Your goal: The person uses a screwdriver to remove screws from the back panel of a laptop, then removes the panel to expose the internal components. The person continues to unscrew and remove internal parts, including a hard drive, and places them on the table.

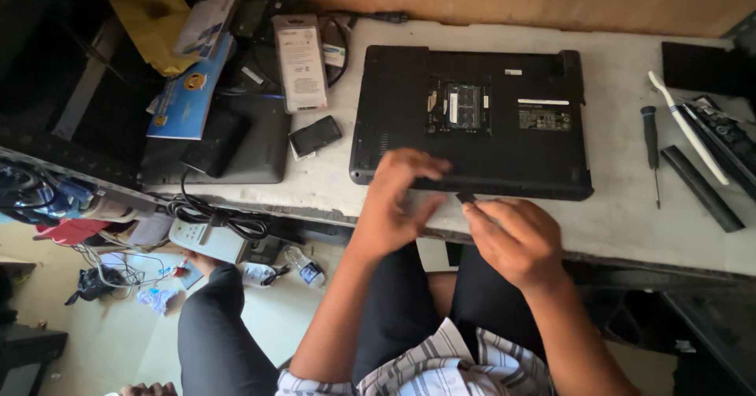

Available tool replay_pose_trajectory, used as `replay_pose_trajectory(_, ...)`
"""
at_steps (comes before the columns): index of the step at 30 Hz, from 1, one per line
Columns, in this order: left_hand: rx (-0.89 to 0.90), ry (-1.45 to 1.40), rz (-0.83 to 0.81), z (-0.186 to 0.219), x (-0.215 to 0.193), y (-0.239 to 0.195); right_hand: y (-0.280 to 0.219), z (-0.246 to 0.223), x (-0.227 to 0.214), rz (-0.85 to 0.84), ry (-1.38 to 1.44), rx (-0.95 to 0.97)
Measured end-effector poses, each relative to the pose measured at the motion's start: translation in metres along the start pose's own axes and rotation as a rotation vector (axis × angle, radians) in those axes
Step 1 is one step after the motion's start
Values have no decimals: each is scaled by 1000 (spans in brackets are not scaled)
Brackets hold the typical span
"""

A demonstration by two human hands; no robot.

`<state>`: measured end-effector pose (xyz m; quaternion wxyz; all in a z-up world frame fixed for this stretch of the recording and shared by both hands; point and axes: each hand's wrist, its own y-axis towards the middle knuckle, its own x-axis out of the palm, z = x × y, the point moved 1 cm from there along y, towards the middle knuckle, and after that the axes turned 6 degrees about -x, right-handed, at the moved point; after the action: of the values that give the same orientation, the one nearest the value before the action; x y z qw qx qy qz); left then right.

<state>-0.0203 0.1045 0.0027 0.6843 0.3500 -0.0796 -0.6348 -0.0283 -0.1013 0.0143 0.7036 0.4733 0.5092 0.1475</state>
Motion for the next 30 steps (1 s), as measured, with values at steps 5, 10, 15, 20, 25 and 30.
replay_pose_trajectory(5, -320, -322, 149, -5, 2, -3, -4, -5, 4, -40, -29, 2)
replay_pose_trajectory(10, -24, -1, -5, 0, -2, -1, -17, 5, 5, 118, 255, 311)
replay_pose_trajectory(15, -18, 126, -122, 6, -3, 3, -42, 24, 10, 204, 740, 693)
replay_pose_trajectory(20, -26, 146, -106, 9, -1, 4, -55, 34, 17, 186, 827, 819)
replay_pose_trajectory(25, -26, 148, -111, 8, -1, 3, -46, 33, 16, 175, 816, 785)
replay_pose_trajectory(30, -33, 137, -99, 8, -1, 4, -26, 19, 7, 96, 382, 473)
